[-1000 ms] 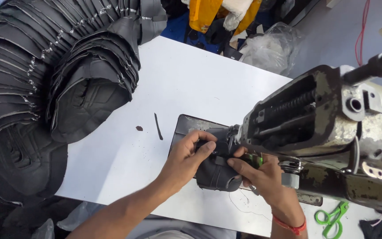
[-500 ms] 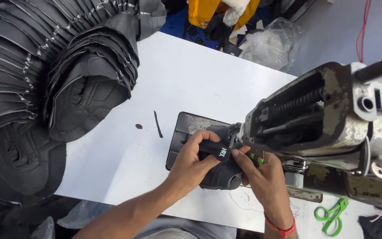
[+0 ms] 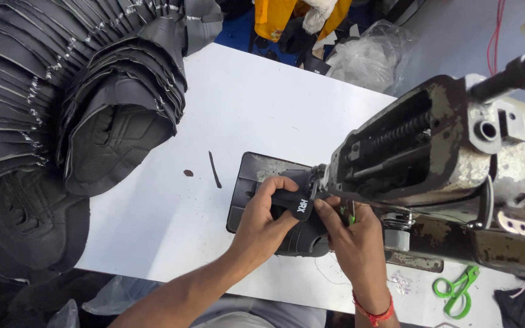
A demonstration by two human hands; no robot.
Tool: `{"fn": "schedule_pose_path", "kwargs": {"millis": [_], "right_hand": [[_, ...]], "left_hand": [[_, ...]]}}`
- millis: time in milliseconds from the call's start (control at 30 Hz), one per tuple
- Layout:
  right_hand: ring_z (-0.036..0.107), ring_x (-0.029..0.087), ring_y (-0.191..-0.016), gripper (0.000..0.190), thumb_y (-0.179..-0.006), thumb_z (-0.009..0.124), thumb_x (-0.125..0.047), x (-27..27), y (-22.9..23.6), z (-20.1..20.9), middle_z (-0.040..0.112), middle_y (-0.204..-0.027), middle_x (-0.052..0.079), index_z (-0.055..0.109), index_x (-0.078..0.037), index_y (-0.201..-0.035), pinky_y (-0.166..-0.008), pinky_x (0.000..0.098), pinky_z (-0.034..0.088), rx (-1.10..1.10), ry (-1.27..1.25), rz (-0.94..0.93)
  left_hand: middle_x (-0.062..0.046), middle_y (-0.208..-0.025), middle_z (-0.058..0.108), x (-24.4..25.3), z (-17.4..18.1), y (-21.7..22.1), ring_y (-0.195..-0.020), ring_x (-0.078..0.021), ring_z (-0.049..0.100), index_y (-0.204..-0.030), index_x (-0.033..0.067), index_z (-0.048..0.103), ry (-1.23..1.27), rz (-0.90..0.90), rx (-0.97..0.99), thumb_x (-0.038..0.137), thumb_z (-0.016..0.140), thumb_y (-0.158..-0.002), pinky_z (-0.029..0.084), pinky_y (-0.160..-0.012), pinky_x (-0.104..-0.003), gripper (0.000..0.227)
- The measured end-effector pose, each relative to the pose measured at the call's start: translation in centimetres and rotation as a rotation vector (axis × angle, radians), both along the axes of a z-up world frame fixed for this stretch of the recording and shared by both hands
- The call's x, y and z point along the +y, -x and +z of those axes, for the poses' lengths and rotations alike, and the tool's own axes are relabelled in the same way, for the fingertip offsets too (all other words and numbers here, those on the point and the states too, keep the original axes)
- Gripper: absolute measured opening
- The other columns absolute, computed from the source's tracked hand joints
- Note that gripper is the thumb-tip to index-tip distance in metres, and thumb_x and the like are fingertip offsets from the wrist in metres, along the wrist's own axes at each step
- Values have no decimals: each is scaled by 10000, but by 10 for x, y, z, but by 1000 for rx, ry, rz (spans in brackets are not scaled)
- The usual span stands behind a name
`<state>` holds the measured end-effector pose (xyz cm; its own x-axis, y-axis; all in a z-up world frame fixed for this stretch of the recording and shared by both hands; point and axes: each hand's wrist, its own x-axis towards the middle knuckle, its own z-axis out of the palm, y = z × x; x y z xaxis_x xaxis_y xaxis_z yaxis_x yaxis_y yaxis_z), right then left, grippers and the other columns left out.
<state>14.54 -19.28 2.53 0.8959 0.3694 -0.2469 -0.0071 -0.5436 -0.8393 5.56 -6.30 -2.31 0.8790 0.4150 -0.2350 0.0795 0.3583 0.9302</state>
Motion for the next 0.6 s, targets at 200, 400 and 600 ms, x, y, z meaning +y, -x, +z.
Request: {"fn": "schedule_pose_path", "kwargs": {"millis": [200,400,600], "right_hand": [[545,67,-463,230,-922,661,-276,-38,-14,-23,632,-636,-10,686,-59,-992,-407,245,408,78,-193,-83],[493,153,-426,347,-1009,671,-258,-39,-16,1,562,-550,100,730,63,-891,-403,278,310,132,-157,-139],[500,114,-424,235,-871,738,-167,-25,-16,-4,596,-563,39,798,-50,-1066,-393,271,369,219,-172,-59]], "left_hand": [[-38,-1063,639,-4,-6,-1,-920,-63,599,-1196,50,551,-140,31,-42,121,713,-933,547,-732,-230,317],[-40,-1046,644,-4,-6,-1,-877,-67,587,-1204,63,540,-119,29,-25,114,701,-936,546,-688,-249,318],[-59,-1083,643,-2,-11,2,-935,-74,595,-1235,48,522,-157,13,-78,92,685,-955,541,-746,-239,327]]}}
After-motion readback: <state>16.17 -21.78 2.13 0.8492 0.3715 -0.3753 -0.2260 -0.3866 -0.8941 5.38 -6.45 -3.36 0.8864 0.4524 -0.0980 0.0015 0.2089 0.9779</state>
